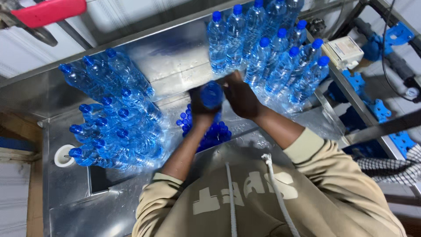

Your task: The person repeatedly picks up clear plastic water bottles and blue bottle caps from a stainless steel table. They screw the caps onto the bottles by hand and place the capped bottles upright in rows on the table.

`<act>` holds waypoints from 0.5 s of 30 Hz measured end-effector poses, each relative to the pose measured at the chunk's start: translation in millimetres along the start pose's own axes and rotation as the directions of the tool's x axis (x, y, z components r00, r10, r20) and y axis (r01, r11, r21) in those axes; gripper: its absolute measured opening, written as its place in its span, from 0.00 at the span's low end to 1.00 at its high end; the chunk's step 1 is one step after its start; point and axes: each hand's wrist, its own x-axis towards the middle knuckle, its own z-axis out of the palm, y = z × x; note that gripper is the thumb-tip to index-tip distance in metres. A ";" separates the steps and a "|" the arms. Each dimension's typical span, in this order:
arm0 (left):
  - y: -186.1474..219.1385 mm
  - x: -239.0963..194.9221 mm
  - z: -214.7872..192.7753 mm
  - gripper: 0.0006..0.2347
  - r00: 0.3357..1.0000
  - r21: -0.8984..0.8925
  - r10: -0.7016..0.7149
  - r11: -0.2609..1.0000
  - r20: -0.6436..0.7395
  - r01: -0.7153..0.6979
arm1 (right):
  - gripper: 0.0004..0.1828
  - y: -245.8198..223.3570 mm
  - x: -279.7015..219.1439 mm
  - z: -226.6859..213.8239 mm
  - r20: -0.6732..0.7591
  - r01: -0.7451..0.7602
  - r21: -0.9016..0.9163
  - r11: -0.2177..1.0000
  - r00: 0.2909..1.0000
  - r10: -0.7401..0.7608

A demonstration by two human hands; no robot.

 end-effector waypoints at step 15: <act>-18.8 -91.6 52.9 0.45 0.849 0.034 0.347 0.919 0.400 -0.392 | 0.12 54.3 -43.6 -15.9 0.244 0.351 -0.541 0.764 0.935 -0.257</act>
